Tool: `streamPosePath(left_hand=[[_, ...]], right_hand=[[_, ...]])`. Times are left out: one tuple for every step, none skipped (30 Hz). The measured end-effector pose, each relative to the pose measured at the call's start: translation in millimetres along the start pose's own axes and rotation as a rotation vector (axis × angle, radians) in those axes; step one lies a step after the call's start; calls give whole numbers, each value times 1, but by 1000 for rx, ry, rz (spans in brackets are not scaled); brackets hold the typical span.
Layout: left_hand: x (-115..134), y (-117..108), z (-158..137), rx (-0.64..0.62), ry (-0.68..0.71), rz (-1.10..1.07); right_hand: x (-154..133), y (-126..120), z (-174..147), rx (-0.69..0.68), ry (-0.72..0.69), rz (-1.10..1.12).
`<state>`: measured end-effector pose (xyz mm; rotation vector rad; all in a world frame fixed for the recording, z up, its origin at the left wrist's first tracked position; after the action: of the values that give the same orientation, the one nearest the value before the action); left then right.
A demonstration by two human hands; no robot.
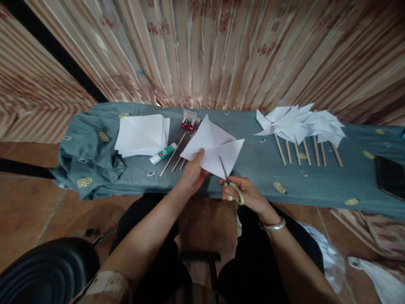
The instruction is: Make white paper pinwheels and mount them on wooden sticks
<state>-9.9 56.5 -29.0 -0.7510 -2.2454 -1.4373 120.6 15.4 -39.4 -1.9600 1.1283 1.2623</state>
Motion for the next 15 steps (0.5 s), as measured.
streamPosePath(left_hand=[[1, 0, 2, 7, -5, -12], [3, -1, 4, 18, -5, -26], [5, -3, 6, 30, 1, -38], [7, -4, 8, 43, 9, -48], [8, -6, 11, 57, 13, -55], [7, -8, 13, 71, 10, -59], [6, -11, 14, 87, 0, -60], [3, -13, 16, 104, -17, -60], [0, -15, 17, 120, -37, -58], [-4, -17, 17, 133, -57, -54], [-7, -18, 18, 143, -75, -51], [-10, -19, 17, 152, -89, -48], [-13, -20, 17, 162, -100, -45], [-15, -20, 17, 170, -109, -42], [-17, -21, 16, 176, -117, -41]], right_hand=[[2, -2, -2, -17, 10, -20], [5, -5, -5, -26, 17, -52], [7, -10, -8, -25, 22, -97], [9, -16, -11, -14, 19, -158], [11, -25, -15, 14, 16, -239], [12, -36, -18, 62, 14, -339], [11, -49, -21, 135, 7, -447], [9, -63, -24, 227, 14, -562], [5, -79, -29, 353, 14, -685], [0, -94, -33, 479, 17, -812], [-7, -105, -37, 593, 23, -930], [-13, -113, -41, 689, 22, -1032], [-18, -119, -42, 756, 18, -1112], [-22, -122, -42, 802, 11, -1168], [-24, -124, -41, 834, 3, -1205]])
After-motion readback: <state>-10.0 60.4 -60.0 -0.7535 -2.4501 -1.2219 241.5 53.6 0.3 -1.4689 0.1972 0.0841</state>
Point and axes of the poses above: each hand's wrist, its own z-axis towards the middle knuckle, its own y-axis out of the palm, x = y × z, the point moved 9 cm from there along z, towards the middle knuckle, and after that the axes turned 2 degrees about -z, right-handed, at the moved point
